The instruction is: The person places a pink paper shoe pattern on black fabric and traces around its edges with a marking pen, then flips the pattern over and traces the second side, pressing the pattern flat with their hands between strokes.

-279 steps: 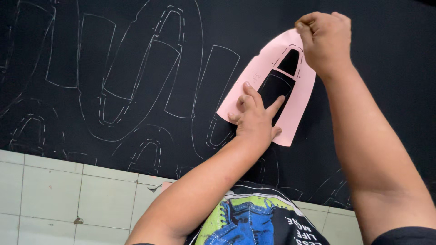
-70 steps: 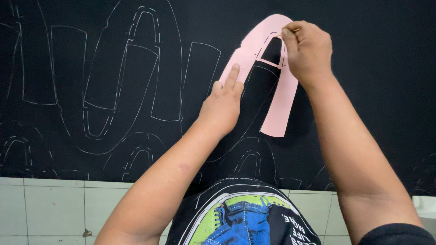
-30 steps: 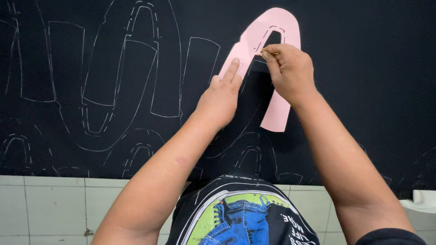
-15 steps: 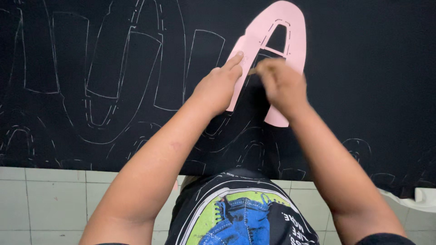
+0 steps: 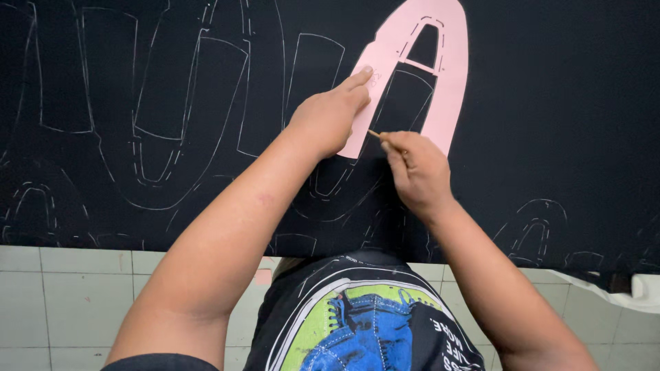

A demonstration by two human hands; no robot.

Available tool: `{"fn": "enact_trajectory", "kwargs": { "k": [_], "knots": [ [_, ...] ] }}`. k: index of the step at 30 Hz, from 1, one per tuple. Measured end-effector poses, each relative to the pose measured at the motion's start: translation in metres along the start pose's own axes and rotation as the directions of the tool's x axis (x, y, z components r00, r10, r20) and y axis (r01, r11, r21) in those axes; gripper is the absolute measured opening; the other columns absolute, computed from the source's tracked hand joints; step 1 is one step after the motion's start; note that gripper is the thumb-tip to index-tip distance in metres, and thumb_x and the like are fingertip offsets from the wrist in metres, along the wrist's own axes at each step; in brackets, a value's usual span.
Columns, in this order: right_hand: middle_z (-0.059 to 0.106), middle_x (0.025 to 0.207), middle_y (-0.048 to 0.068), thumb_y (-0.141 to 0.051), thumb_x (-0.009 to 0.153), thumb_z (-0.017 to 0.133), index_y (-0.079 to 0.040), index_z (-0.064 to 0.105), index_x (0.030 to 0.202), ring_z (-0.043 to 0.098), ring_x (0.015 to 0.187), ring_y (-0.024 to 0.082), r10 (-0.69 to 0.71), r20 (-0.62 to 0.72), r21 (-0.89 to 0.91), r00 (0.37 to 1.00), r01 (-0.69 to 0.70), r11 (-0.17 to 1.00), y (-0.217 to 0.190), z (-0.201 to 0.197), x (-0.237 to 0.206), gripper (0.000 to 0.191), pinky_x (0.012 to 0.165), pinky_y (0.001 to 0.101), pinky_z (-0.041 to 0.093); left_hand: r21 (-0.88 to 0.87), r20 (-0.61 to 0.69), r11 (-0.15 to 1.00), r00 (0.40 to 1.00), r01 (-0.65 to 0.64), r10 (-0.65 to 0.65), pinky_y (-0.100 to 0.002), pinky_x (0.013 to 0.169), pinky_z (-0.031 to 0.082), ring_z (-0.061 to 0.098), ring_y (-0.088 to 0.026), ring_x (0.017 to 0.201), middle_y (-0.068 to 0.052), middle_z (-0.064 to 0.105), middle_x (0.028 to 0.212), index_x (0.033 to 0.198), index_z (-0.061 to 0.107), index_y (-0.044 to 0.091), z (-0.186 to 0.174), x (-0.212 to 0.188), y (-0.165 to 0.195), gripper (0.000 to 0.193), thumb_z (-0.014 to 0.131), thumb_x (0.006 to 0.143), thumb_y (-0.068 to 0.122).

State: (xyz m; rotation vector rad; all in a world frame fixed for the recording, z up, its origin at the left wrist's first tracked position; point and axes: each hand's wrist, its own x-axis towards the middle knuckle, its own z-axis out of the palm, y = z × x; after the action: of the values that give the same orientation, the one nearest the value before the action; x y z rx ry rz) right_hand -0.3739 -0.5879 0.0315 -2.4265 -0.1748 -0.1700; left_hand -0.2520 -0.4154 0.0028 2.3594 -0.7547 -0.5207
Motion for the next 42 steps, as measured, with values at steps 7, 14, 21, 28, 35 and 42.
{"fn": "enact_trajectory", "kwargs": {
  "k": [7, 14, 21, 28, 35, 42],
  "knots": [
    [0.07, 0.094, 0.012, -0.004, 0.097, 0.069, -0.003, 0.069, 0.105, 0.068, 0.084, 0.027, -0.036, 0.041, 0.077, 0.998, 0.033, 0.997, -0.015, 0.004, -0.018, 0.008, 0.076, 0.0355, 0.055, -0.023, -0.038, 0.998, 0.997, -0.066, 0.065, -0.043, 0.086, 0.057, 0.068, -0.028, 0.112, 0.006, 0.039, 0.161, 0.119, 0.064, 0.01, 0.0, -0.002, -0.007, 0.041, 0.071, 0.08, -0.001],
    [0.07, 0.093, 0.011, -0.005, 0.099, 0.069, -0.003, 0.07, 0.104, 0.069, 0.084, 0.027, -0.045, 0.025, 0.052, 0.999, 0.044, 0.998, -0.019, 0.002, -0.021, 0.006, 0.076, 0.0348, 0.055, 0.1, 0.062, 0.994, 0.997, -0.055, 0.049, -0.04, 0.086, 0.055, 0.066, -0.019, 0.115, 0.011, 0.037, 0.16, 0.124, 0.065, 0.016, -0.013, -0.002, -0.007, 0.052, 0.081, 0.075, 0.008],
    [0.07, 0.093, 0.012, -0.006, 0.099, 0.069, -0.003, 0.071, 0.104, 0.07, 0.085, 0.027, -0.013, 0.022, 0.052, 1.0, 0.012, 0.999, -0.016, 0.006, -0.025, 0.007, 0.077, 0.0351, 0.056, 0.071, 0.036, 0.994, 0.996, -0.082, 0.08, -0.04, 0.088, 0.054, 0.064, -0.018, 0.117, 0.011, 0.039, 0.159, 0.124, 0.066, 0.017, -0.011, -0.004, -0.011, 0.056, 0.085, 0.072, 0.012],
    [0.071, 0.101, 0.012, -0.003, 0.097, 0.071, -0.004, 0.07, 0.108, 0.071, 0.101, 0.031, -0.148, -0.022, 0.039, 0.989, 0.148, 0.988, -0.023, 0.026, -0.014, 0.011, 0.091, 0.0384, 0.056, 0.053, 0.017, 0.993, 0.994, -0.108, 0.107, -0.039, 0.087, 0.055, 0.065, -0.017, 0.117, 0.011, 0.039, 0.159, 0.123, 0.067, 0.017, -0.01, -0.002, -0.018, 0.055, 0.085, 0.072, 0.011],
    [0.071, 0.102, 0.012, -0.001, 0.093, 0.072, -0.004, 0.069, 0.107, 0.069, 0.096, 0.031, -0.173, 0.036, 0.068, 0.984, 0.17, 0.983, -0.035, 0.038, 0.0, 0.015, 0.086, 0.0387, 0.055, 0.036, 0.051, 0.997, 0.996, -0.069, 0.067, -0.038, 0.087, 0.055, 0.065, -0.016, 0.116, 0.014, 0.038, 0.159, 0.124, 0.066, 0.018, -0.012, -0.003, -0.018, 0.055, 0.084, 0.073, 0.011],
    [0.071, 0.101, 0.011, -0.001, 0.094, 0.072, -0.004, 0.068, 0.108, 0.069, 0.094, 0.029, -0.177, 0.037, 0.085, 0.984, 0.173, 0.981, -0.038, 0.04, 0.009, 0.015, 0.085, 0.0379, 0.055, 0.023, 0.057, 0.998, 0.997, -0.052, 0.05, -0.036, 0.087, 0.056, 0.066, -0.016, 0.115, 0.015, 0.038, 0.159, 0.124, 0.067, 0.019, -0.013, -0.001, -0.019, 0.054, 0.083, 0.074, 0.01]
  ]
}}
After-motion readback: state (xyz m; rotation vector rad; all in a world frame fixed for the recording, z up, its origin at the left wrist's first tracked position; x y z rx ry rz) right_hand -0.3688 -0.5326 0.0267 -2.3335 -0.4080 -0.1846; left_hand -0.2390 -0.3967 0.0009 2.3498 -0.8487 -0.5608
